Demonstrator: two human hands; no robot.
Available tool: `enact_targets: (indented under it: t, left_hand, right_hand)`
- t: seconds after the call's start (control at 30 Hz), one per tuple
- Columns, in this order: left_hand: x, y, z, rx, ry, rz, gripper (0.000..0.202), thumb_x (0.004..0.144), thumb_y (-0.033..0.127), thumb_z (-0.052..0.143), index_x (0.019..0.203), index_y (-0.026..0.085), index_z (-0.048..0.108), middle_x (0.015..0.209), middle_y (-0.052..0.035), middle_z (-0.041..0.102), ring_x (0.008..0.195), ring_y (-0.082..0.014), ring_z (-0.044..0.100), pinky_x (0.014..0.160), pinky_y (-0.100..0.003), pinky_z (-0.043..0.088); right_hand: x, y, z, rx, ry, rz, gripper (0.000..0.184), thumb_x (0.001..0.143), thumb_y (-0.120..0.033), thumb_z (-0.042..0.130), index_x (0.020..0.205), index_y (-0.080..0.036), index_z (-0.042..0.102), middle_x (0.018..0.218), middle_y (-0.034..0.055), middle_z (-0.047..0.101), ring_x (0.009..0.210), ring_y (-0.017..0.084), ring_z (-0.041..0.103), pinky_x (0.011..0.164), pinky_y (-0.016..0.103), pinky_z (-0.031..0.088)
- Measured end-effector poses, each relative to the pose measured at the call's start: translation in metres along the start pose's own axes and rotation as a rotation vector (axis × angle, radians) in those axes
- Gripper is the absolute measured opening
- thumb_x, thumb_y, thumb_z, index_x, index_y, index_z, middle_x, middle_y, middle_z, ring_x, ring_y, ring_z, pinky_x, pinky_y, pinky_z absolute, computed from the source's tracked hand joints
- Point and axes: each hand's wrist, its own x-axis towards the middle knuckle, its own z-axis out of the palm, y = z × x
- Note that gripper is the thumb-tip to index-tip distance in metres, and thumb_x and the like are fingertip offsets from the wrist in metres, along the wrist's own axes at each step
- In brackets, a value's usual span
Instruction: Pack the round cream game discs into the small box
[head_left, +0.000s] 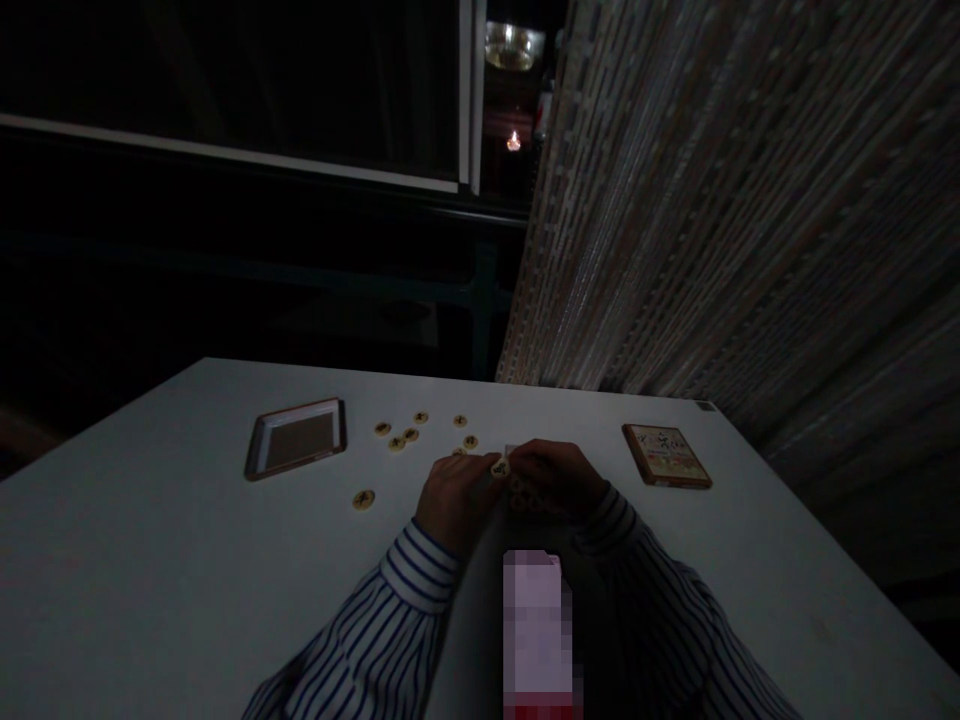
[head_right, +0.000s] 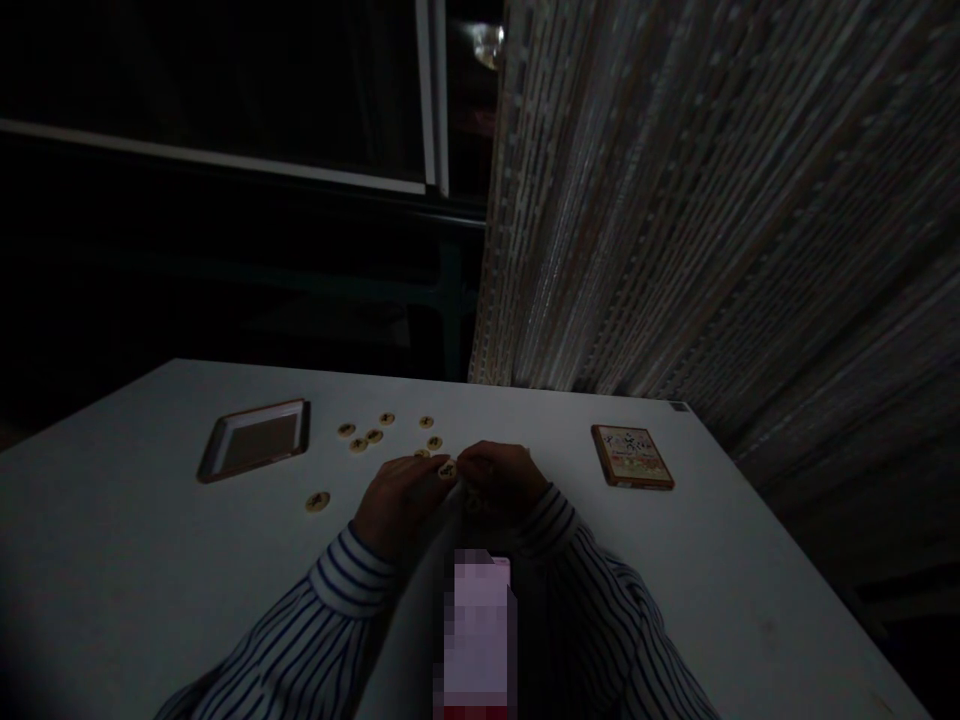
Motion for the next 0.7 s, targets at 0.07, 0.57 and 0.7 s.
enact_targets:
  t: [0.07,0.57,0.7]
  left_hand:
    - [0.002,0.003,0.002,-0.016,-0.034,-0.015,0.025,0.076,0.031,0.053,0.096,0.017,0.060,0.085,-0.0065,0.067,0.080,-0.0193,0.060,0.073,-0.035,0.045]
    - [-0.002,0.013,0.022,-0.340,0.067,-0.276,0.026,0.071,0.027,0.057,0.096,0.018,0.058,0.088,-0.0047,0.066,0.078,-0.0163,0.062,0.070,-0.029,0.050]
    - [-0.003,0.013,0.023,-0.348,0.042,-0.294,0.026,0.071,0.026,0.057,0.096,0.018,0.059,0.089,-0.0052,0.066,0.080,-0.0168,0.062,0.073,-0.030,0.050]
  right_hand:
    - [0.000,0.003,-0.001,0.028,-0.002,-0.006,0.014,0.075,-0.029,0.054,0.077,-0.018,0.063,0.073,0.0025,0.067,0.067,0.013,0.060,0.063,0.023,0.046]
    - [-0.001,0.013,0.001,0.343,0.062,0.091,0.021,0.071,-0.036,0.058,0.075,-0.017,0.062,0.075,0.0038,0.067,0.069,0.014,0.062,0.064,0.026,0.049]
    - [-0.001,0.014,0.003,0.357,0.070,0.154,0.024,0.067,-0.039,0.061,0.070,-0.016,0.061,0.068,0.0031,0.066,0.064,0.014,0.061,0.059,0.026,0.049]
